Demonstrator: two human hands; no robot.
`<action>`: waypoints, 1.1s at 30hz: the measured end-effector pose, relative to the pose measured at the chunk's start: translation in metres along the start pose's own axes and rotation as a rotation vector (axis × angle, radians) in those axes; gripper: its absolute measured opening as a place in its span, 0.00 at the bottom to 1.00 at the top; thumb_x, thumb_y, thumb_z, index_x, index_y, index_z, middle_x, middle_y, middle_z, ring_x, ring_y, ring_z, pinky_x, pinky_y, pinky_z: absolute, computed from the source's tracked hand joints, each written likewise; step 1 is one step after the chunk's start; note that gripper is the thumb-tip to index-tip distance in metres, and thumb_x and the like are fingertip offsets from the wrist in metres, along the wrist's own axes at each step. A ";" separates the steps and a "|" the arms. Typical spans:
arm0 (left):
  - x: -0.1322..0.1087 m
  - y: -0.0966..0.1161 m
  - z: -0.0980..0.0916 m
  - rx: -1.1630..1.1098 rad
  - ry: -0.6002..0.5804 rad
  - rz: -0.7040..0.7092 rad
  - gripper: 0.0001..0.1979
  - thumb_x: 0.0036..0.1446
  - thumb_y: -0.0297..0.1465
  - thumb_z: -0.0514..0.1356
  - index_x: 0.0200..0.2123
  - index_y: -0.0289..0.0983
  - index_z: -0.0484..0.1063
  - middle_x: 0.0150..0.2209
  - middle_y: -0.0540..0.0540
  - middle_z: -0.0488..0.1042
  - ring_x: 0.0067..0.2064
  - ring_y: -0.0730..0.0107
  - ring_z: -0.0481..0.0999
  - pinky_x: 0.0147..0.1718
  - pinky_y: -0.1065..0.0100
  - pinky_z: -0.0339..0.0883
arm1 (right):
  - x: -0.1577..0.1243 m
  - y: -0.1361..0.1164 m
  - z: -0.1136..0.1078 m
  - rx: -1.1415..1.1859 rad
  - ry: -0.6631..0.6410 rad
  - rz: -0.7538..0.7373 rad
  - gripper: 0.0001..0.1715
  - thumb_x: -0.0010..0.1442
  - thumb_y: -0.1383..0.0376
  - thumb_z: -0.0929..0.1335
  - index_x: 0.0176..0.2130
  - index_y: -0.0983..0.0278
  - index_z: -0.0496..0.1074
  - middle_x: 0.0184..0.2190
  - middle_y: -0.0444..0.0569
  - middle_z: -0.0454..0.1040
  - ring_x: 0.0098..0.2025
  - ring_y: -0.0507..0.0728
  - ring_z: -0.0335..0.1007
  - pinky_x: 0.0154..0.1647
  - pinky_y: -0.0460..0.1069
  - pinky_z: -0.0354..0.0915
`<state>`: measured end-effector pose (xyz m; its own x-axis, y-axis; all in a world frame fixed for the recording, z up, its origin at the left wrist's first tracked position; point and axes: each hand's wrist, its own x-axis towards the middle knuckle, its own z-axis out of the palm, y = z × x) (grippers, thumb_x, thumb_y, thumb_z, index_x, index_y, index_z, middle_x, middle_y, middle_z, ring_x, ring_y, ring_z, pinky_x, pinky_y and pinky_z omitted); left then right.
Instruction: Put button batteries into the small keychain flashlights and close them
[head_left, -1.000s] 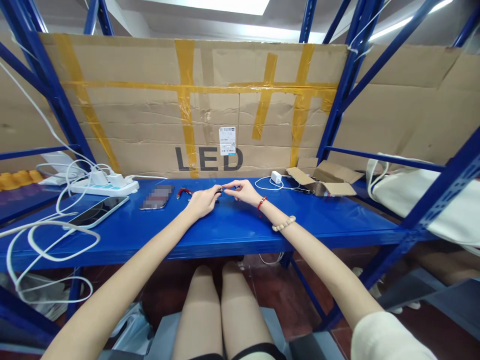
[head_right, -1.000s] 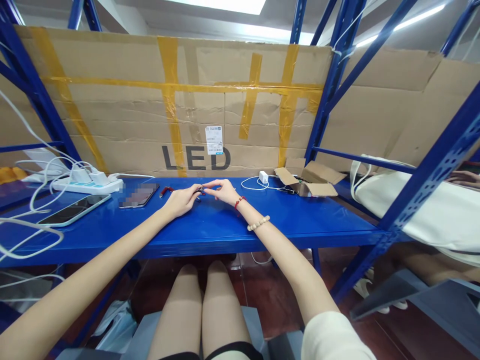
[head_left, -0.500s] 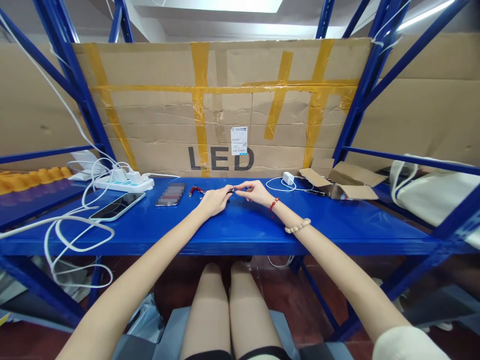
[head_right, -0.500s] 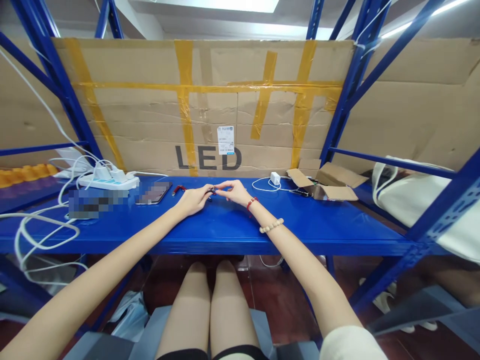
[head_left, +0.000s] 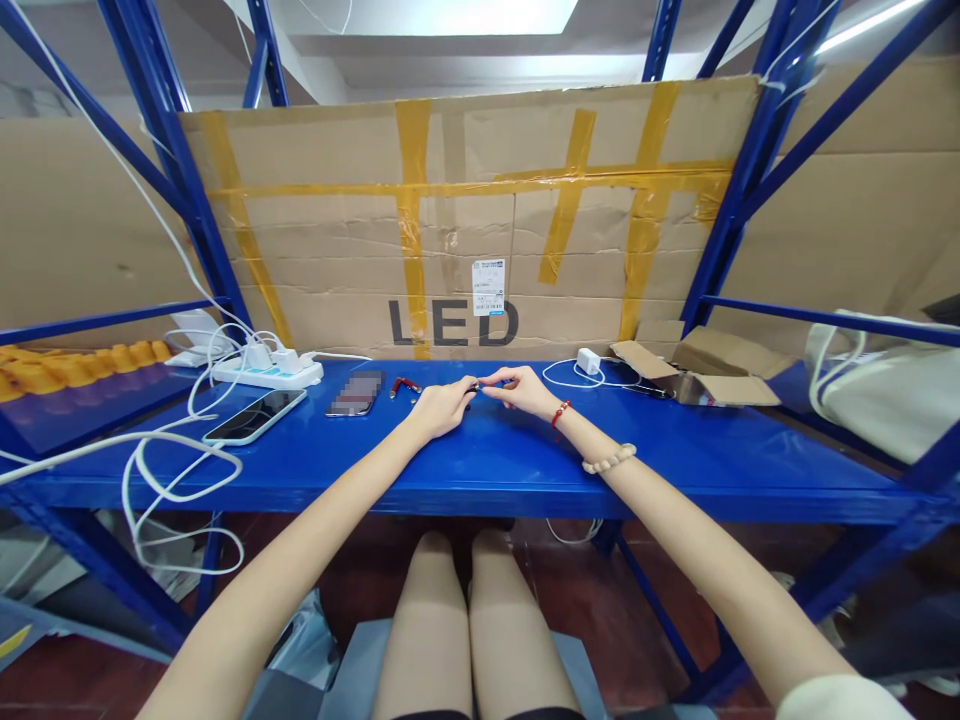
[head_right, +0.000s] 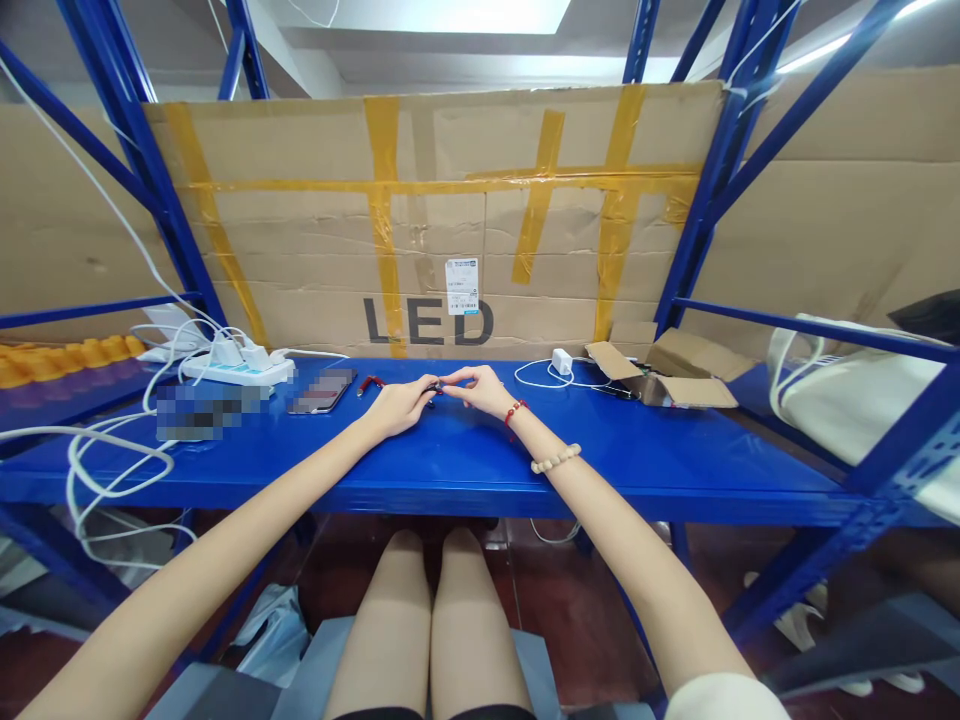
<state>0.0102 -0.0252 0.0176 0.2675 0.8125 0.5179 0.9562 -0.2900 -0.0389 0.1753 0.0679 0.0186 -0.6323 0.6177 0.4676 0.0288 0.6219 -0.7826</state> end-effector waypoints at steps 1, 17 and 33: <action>0.000 0.000 0.000 -0.004 -0.001 -0.001 0.14 0.62 0.31 0.46 0.50 0.39 0.60 0.43 0.44 0.75 0.41 0.62 0.76 0.36 0.67 0.67 | 0.000 0.000 0.000 0.002 0.000 -0.001 0.25 0.42 0.54 0.72 0.36 0.68 0.76 0.29 0.50 0.76 0.15 0.44 0.59 0.15 0.42 0.57; 0.000 0.001 -0.001 -0.011 -0.006 0.004 0.13 0.62 0.31 0.45 0.49 0.38 0.61 0.41 0.43 0.75 0.38 0.60 0.77 0.34 0.65 0.68 | -0.001 -0.002 0.000 0.013 -0.007 -0.028 0.24 0.43 0.54 0.72 0.35 0.69 0.77 0.29 0.50 0.75 0.15 0.44 0.59 0.14 0.43 0.57; -0.002 -0.001 0.005 -0.134 -0.029 0.030 0.09 0.62 0.29 0.45 0.45 0.39 0.59 0.42 0.45 0.74 0.40 0.63 0.76 0.34 0.68 0.68 | 0.000 0.000 0.006 0.083 -0.007 -0.102 0.23 0.38 0.50 0.73 0.23 0.68 0.74 0.28 0.47 0.70 0.15 0.44 0.59 0.14 0.43 0.58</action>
<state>0.0088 -0.0240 0.0124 0.3009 0.8162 0.4932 0.9240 -0.3775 0.0611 0.1711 0.0651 0.0156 -0.6338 0.5497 0.5442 -0.1001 0.6393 -0.7624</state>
